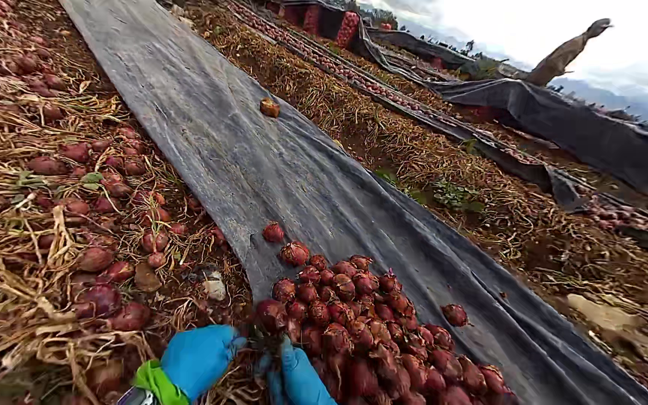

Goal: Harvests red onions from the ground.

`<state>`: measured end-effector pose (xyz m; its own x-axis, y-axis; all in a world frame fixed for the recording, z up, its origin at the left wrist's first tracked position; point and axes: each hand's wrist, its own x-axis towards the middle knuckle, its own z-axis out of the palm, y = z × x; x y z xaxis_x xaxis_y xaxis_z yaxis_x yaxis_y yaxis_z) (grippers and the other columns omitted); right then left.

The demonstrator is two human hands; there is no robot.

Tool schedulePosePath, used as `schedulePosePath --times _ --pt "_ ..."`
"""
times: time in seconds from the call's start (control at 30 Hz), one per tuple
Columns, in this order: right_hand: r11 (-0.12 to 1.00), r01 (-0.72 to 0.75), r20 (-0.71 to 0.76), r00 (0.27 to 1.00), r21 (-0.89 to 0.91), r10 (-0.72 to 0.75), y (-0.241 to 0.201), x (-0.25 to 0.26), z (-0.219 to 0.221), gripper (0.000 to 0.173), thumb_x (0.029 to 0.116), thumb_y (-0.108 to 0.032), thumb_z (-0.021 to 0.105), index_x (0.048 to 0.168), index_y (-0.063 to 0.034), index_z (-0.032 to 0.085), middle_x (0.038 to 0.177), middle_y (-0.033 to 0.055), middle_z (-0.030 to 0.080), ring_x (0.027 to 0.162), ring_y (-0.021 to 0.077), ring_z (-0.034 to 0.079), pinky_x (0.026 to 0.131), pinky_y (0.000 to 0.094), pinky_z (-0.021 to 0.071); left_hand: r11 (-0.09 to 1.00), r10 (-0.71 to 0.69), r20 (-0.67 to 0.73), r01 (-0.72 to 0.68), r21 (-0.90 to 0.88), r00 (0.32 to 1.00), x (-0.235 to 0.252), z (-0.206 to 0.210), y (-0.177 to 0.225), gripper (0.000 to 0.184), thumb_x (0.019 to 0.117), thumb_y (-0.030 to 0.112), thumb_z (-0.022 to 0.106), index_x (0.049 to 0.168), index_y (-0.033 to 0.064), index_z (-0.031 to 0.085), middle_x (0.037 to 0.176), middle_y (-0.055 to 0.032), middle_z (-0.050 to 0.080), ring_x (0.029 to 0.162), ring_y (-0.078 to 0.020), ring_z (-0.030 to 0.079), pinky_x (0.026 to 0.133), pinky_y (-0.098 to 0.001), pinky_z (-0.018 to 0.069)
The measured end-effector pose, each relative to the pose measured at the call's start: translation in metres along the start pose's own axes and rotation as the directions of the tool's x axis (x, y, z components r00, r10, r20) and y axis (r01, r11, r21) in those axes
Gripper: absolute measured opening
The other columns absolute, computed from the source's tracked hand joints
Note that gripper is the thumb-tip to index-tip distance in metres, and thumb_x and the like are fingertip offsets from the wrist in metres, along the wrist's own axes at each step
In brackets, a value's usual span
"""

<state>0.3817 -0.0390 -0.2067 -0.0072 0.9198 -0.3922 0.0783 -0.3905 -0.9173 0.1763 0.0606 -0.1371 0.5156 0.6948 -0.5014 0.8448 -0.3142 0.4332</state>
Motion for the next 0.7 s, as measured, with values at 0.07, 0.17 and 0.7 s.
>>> schedulePosePath --times 0.07,0.17,0.7 --pt "0.989 0.007 -0.122 0.993 0.147 0.011 0.003 0.003 -0.008 0.095 0.0982 -0.074 0.001 0.103 -0.0049 0.067 0.056 0.0044 0.055 0.042 0.0175 0.053 0.041 0.0374 0.0508 0.995 -0.07 0.11 0.077 -0.059 0.991 -0.01 0.015 -0.015 0.051 0.1069 0.058 0.041 0.126 0.0205 0.071 0.119 -0.0098 0.073 0.113 -0.0325 0.069 0.096 -0.0626 0.0526" --pt "0.984 -0.038 -0.115 0.992 0.171 0.058 0.03 -0.001 0.007 0.096 0.0977 -0.074 0.0 0.105 -0.0051 0.066 0.056 0.0053 0.055 0.042 0.0197 0.053 0.041 0.0404 0.0515 0.994 0.014 0.26 0.015 -0.106 0.965 -0.05 0.072 -0.037 0.048 0.1031 0.056 0.053 0.118 0.0143 0.072 0.11 -0.0142 0.074 0.106 -0.0369 0.07 0.089 -0.0678 0.053" --pt "0.932 -0.337 0.176 0.934 0.132 0.312 0.084 -0.047 0.082 0.09 0.1045 -0.062 0.003 0.115 -0.0034 0.07 0.061 0.0099 0.064 0.046 0.019 0.059 0.045 0.0356 0.0536 0.773 -0.557 -0.164 0.58 0.257 0.814 0.078 0.049 -0.224 0.065 0.0716 0.02 0.087 0.132 0.0077 0.066 0.133 -0.026 0.06 0.123 -0.0494 0.057 0.088 -0.0665 0.0554"
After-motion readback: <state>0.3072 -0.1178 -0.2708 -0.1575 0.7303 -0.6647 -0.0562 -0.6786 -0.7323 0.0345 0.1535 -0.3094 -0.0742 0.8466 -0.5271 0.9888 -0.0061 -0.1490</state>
